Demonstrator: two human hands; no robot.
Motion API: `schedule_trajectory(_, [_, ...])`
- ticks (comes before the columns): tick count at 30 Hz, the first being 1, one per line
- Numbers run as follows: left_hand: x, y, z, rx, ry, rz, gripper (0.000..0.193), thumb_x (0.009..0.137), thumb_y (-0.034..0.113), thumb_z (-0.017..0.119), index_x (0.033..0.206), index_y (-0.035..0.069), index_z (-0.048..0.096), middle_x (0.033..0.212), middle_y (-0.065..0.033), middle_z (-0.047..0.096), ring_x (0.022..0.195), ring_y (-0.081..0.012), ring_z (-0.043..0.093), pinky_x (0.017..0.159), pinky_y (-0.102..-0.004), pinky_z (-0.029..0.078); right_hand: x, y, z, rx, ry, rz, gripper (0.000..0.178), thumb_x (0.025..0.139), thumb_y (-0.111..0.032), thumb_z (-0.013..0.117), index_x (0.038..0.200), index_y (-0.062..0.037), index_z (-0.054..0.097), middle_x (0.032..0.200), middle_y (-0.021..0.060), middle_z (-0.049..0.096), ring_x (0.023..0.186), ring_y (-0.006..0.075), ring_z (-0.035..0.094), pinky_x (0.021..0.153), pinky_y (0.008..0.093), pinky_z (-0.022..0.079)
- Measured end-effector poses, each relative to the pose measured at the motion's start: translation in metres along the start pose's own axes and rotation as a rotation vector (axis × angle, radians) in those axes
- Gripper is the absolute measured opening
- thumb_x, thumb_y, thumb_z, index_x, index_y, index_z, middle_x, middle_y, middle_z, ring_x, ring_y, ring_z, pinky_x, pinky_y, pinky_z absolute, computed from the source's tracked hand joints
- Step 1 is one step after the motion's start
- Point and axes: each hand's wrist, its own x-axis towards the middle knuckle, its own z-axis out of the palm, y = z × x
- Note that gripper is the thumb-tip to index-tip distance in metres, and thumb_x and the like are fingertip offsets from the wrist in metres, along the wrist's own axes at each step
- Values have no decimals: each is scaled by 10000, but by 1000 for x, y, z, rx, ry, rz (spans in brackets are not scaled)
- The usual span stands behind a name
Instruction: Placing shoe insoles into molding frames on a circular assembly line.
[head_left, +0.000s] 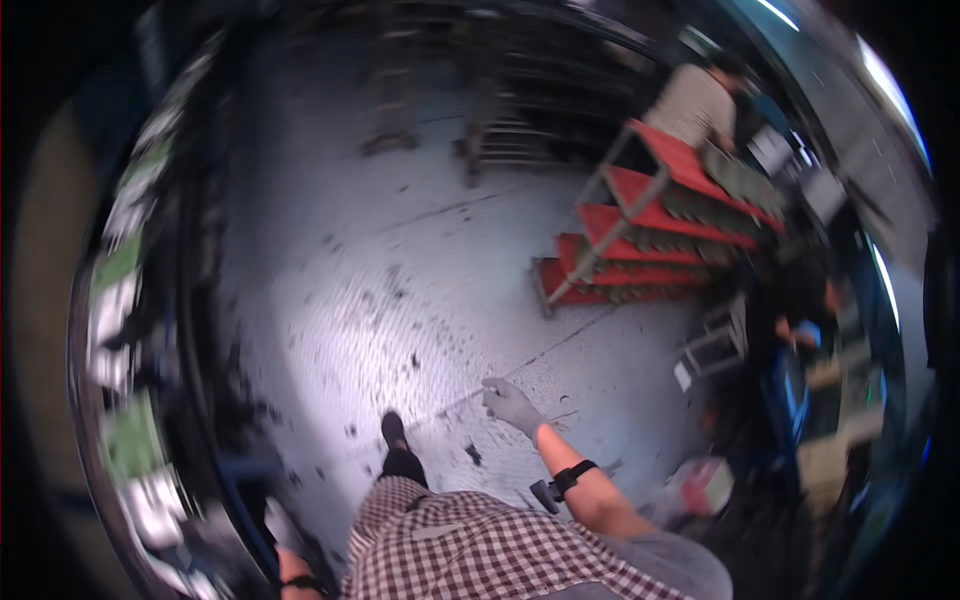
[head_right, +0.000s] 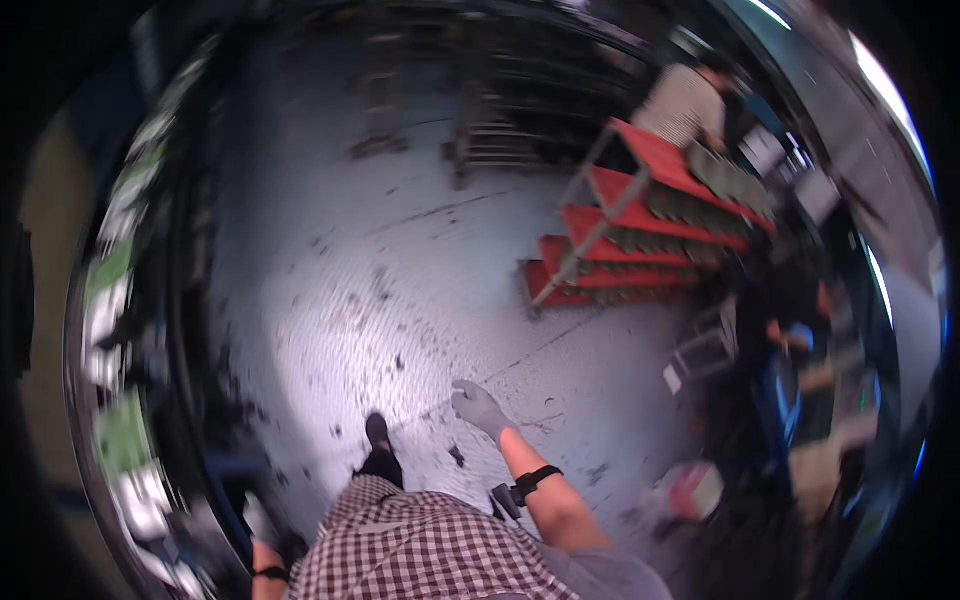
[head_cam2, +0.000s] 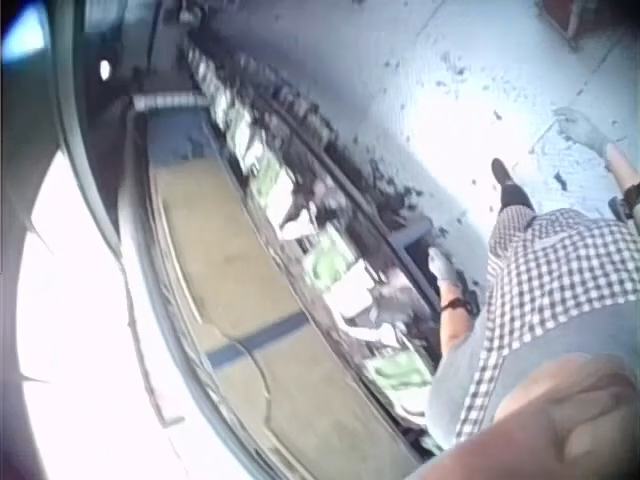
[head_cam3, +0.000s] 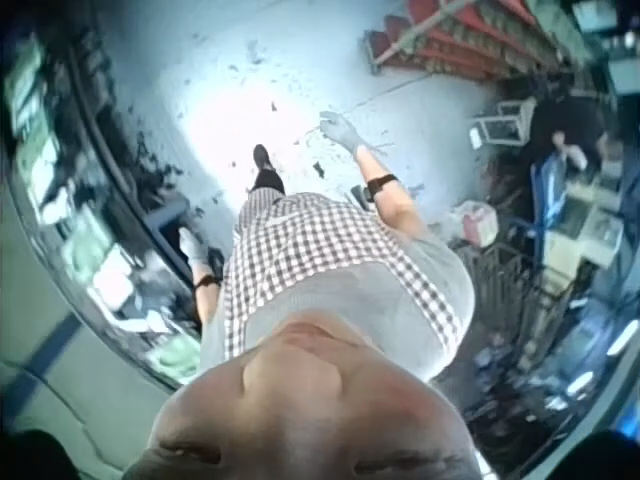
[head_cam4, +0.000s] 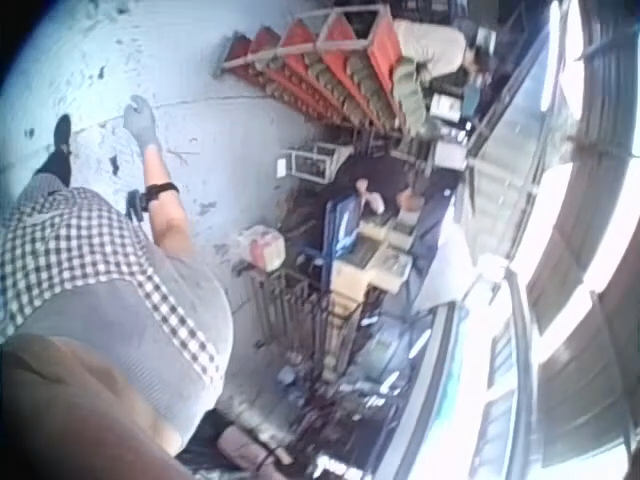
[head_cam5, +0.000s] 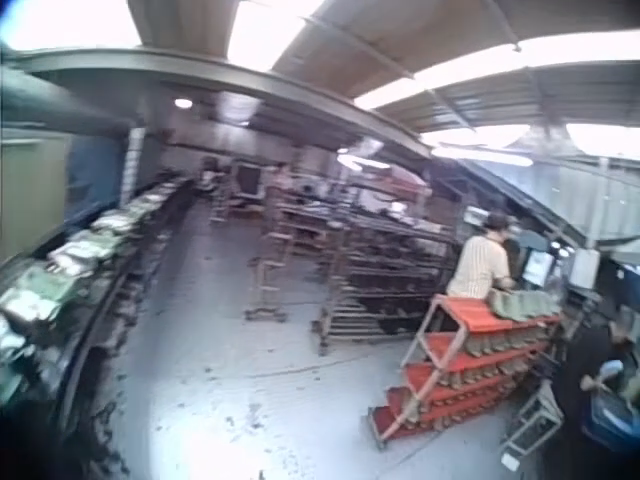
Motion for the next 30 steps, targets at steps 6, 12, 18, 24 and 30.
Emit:
schedule_trajectory(6, [208,186,289,-43,-331,-290,415,924,149,598,1313,11,556,806,-34,581,625,-129,494,542,-316,416,95,-22,-98,88,272,116,501,977,-230,590,1428,-19,531,1047,147,702,807,187,682,733,349,561])
schedule_trajectory(12, [257,399,618,108,-686,90,464,978,260,630,1357,-1,573,843,17,574,693,-77,444,618,-284,403,194,-73,-204,298,404,238,523,937,-300,605,1395,-49,570,985,125,714,789,216,692,692,344,556])
schedule_trajectory(18, [267,520,867,11,-850,212,418,993,354,655,1226,7,643,840,35,550,721,-57,432,617,-266,380,385,-78,-311,381,392,359,515,926,-318,588,1362,-44,584,933,121,714,749,207,688,651,326,537])
schedule_trajectory(24, [279,623,1035,160,-1046,66,367,1004,325,617,1170,-1,650,853,48,547,785,-54,452,696,-251,412,572,-132,-430,310,404,385,501,935,-337,539,1337,-44,601,878,138,715,719,195,684,666,360,542])
schedule_trajectory(30, [329,684,1214,215,-1073,157,529,989,330,647,1351,-44,554,1059,-49,632,920,-123,547,822,-279,465,759,-158,-556,59,453,327,556,921,-409,576,1367,-77,594,1138,219,717,1060,372,689,936,451,526])
